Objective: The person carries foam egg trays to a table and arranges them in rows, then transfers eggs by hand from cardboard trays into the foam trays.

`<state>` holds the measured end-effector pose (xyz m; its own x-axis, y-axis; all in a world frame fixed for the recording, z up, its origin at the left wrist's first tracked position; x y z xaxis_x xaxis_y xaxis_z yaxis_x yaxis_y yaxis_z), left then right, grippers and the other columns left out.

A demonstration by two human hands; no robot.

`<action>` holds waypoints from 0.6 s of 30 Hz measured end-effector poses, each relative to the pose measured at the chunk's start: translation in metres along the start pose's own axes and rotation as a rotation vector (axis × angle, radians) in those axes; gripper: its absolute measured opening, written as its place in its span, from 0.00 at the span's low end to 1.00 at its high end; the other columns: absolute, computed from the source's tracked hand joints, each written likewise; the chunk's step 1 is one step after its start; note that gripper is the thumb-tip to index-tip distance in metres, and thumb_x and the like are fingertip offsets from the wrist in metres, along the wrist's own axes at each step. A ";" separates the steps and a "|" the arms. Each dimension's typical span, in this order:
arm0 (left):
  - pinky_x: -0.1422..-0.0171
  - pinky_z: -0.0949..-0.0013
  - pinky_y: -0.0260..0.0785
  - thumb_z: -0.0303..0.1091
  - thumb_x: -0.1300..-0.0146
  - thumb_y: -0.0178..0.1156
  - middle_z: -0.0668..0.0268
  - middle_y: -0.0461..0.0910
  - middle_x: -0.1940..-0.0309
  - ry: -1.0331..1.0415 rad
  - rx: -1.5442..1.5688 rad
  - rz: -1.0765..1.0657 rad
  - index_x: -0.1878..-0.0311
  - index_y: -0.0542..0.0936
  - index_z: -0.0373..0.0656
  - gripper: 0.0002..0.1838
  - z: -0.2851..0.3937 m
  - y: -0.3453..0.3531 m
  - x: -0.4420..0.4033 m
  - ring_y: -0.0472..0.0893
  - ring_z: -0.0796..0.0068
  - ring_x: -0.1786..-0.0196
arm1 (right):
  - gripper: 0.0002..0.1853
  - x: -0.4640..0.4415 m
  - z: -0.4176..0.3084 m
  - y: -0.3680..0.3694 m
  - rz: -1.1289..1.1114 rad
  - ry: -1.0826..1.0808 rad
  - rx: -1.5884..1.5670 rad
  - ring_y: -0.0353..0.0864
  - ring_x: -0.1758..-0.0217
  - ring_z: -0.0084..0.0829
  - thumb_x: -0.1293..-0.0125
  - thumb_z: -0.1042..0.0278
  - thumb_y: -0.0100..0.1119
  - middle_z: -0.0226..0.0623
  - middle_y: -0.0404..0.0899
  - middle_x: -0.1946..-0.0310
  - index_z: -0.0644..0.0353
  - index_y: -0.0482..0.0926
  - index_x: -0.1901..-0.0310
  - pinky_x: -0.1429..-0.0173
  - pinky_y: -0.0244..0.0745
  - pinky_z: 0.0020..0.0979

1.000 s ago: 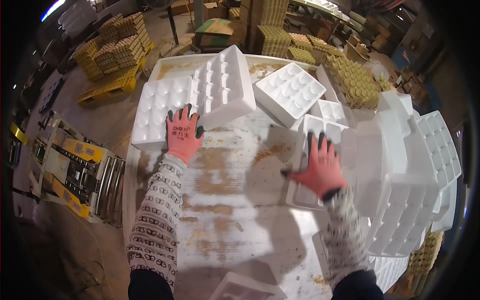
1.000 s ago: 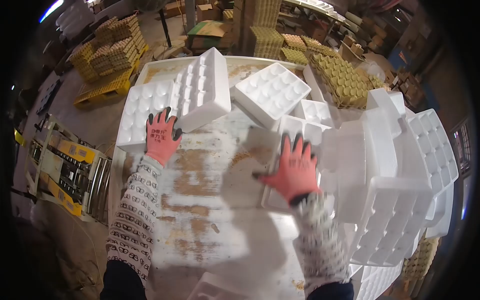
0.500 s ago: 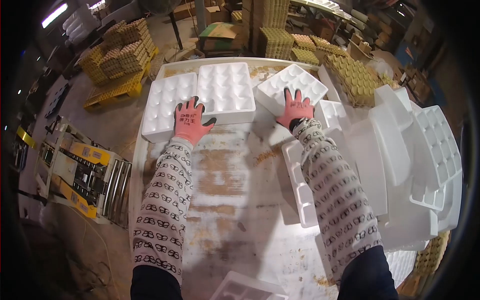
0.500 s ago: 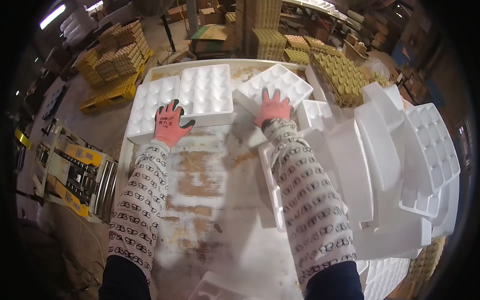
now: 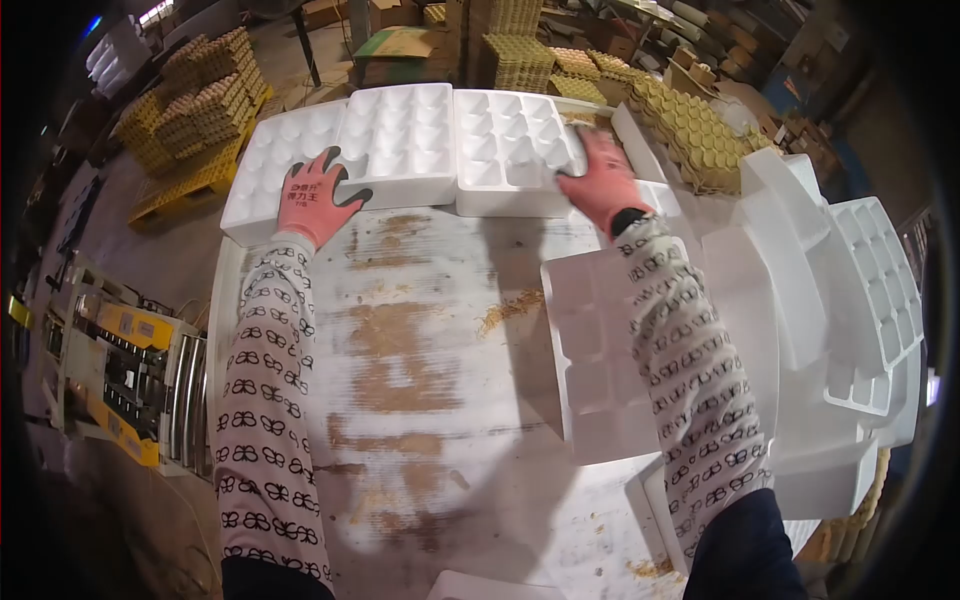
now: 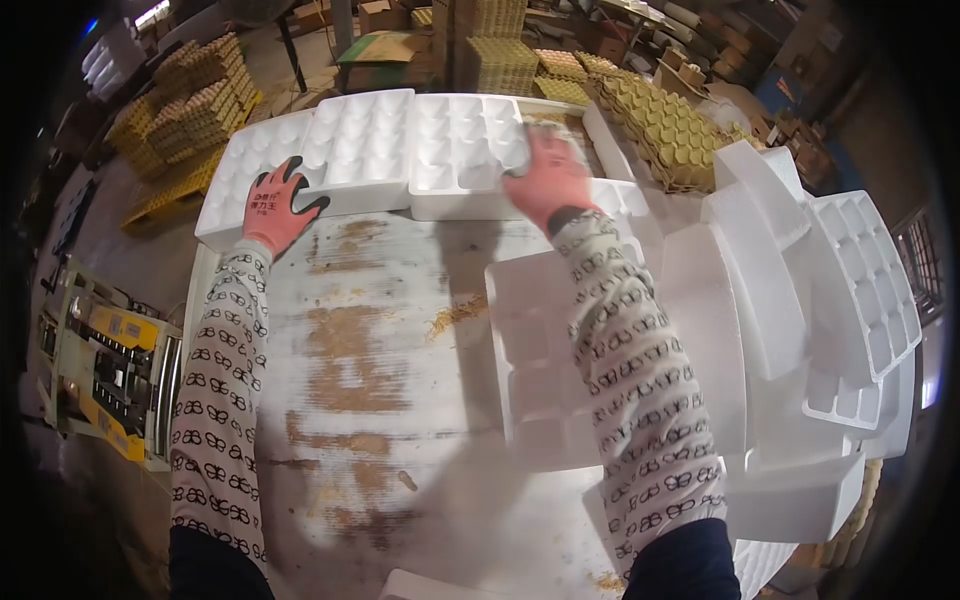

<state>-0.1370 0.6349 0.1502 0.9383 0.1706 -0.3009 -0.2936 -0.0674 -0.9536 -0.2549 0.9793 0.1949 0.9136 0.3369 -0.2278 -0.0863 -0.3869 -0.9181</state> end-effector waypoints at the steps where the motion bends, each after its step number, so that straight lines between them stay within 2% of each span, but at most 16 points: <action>1: 0.25 0.54 0.51 0.56 0.44 0.63 0.62 0.63 0.31 -0.012 0.007 -0.006 0.43 0.76 0.46 0.30 -0.001 0.002 0.000 0.66 0.61 0.33 | 0.39 0.008 0.018 -0.015 0.074 0.195 0.123 0.53 0.24 0.46 0.38 0.44 0.53 0.48 0.52 0.25 0.56 0.60 0.29 0.23 0.48 0.40; 3: 0.24 0.54 0.50 0.56 0.43 0.63 0.62 0.63 0.31 -0.028 0.012 -0.014 0.42 0.76 0.46 0.31 -0.002 0.002 -0.002 0.67 0.61 0.33 | 0.43 0.023 0.079 -0.010 -0.020 0.463 0.360 0.68 0.32 0.49 0.46 0.42 0.63 0.53 0.67 0.35 0.61 0.65 0.33 0.32 0.66 0.41; 5: 0.24 0.55 0.49 0.55 0.43 0.62 0.60 0.63 0.31 -0.002 0.036 -0.044 0.42 0.75 0.45 0.30 -0.002 -0.003 -0.004 0.66 0.59 0.33 | 0.43 0.036 0.086 0.010 -0.535 0.341 0.432 0.74 0.37 0.49 0.48 0.39 0.63 0.55 0.75 0.43 0.65 0.69 0.38 0.38 0.72 0.42; 7: 0.24 0.55 0.48 0.53 0.42 0.62 0.59 0.64 0.31 0.025 0.074 -0.013 0.42 0.75 0.44 0.30 0.010 -0.014 -0.005 0.66 0.57 0.32 | 0.36 0.052 0.082 0.017 -0.545 0.404 0.584 0.76 0.41 0.46 0.47 0.45 0.63 0.54 0.78 0.48 0.65 0.72 0.43 0.43 0.76 0.41; 9: 0.23 0.54 0.47 0.52 0.41 0.61 0.57 0.65 0.33 0.065 0.103 0.089 0.41 0.74 0.44 0.29 0.029 -0.042 -0.007 0.65 0.56 0.32 | 0.25 0.063 0.055 0.012 -0.393 0.212 0.668 0.78 0.44 0.45 0.43 0.55 0.60 0.54 0.77 0.48 0.63 0.74 0.48 0.44 0.77 0.39; 10: 0.23 0.51 0.45 0.55 0.41 0.60 0.58 0.70 0.38 0.152 0.090 0.224 0.40 0.74 0.48 0.30 0.048 -0.052 -0.006 0.65 0.58 0.32 | 0.21 0.064 0.058 0.015 -0.332 0.270 0.664 0.78 0.44 0.45 0.42 0.62 0.57 0.53 0.74 0.46 0.59 0.74 0.47 0.45 0.77 0.40; 11: 0.23 0.50 0.44 0.54 0.42 0.60 0.57 0.68 0.37 0.258 0.185 0.348 0.38 0.73 0.51 0.31 0.069 -0.054 -0.001 0.63 0.57 0.31 | 0.21 0.063 0.054 0.015 -0.339 0.276 0.617 0.78 0.44 0.46 0.41 0.63 0.56 0.53 0.73 0.45 0.58 0.73 0.46 0.45 0.77 0.41; 13: 0.22 0.44 0.37 0.60 0.42 0.58 0.56 0.57 0.28 0.375 0.136 0.233 0.30 0.66 0.57 0.37 0.120 -0.040 0.001 0.53 0.54 0.24 | 0.21 0.064 0.047 0.008 -0.361 0.288 0.531 0.77 0.43 0.47 0.40 0.64 0.54 0.53 0.71 0.43 0.56 0.73 0.44 0.44 0.76 0.41; 14: 0.22 0.42 0.34 0.62 0.42 0.58 0.55 0.55 0.26 0.370 0.110 0.066 0.29 0.64 0.58 0.39 0.147 -0.037 0.000 0.50 0.51 0.23 | 0.24 0.065 0.044 0.001 -0.357 0.270 0.492 0.77 0.43 0.49 0.40 0.61 0.54 0.53 0.68 0.40 0.54 0.71 0.41 0.43 0.75 0.42; 15: 0.23 0.40 0.34 0.63 0.43 0.58 0.56 0.55 0.27 0.399 0.127 0.043 0.29 0.65 0.59 0.39 0.165 -0.027 0.000 0.50 0.48 0.24 | 0.24 0.065 0.038 -0.017 -0.295 0.292 0.460 0.76 0.42 0.49 0.40 0.60 0.54 0.53 0.67 0.40 0.53 0.71 0.41 0.41 0.74 0.43; 18: 0.25 0.37 0.40 0.59 0.43 0.61 0.59 0.58 0.28 0.299 0.070 0.013 0.34 0.69 0.59 0.34 0.172 -0.001 -0.010 0.55 0.49 0.26 | 0.25 0.054 0.017 -0.071 -0.044 0.289 0.362 0.76 0.42 0.50 0.40 0.59 0.52 0.51 0.68 0.40 0.51 0.70 0.39 0.39 0.71 0.44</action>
<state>-0.1779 0.8028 0.1517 0.9434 -0.1275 -0.3060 -0.3083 0.0017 -0.9513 -0.2064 1.0394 0.2420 0.9883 0.0735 -0.1335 -0.1312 -0.0353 -0.9907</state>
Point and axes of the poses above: each hand's wrist, its own x-axis away from the middle knuckle, its own y-axis out of the palm, z = x × y, the point moved 9 cm from there along -x, towards the middle knuckle
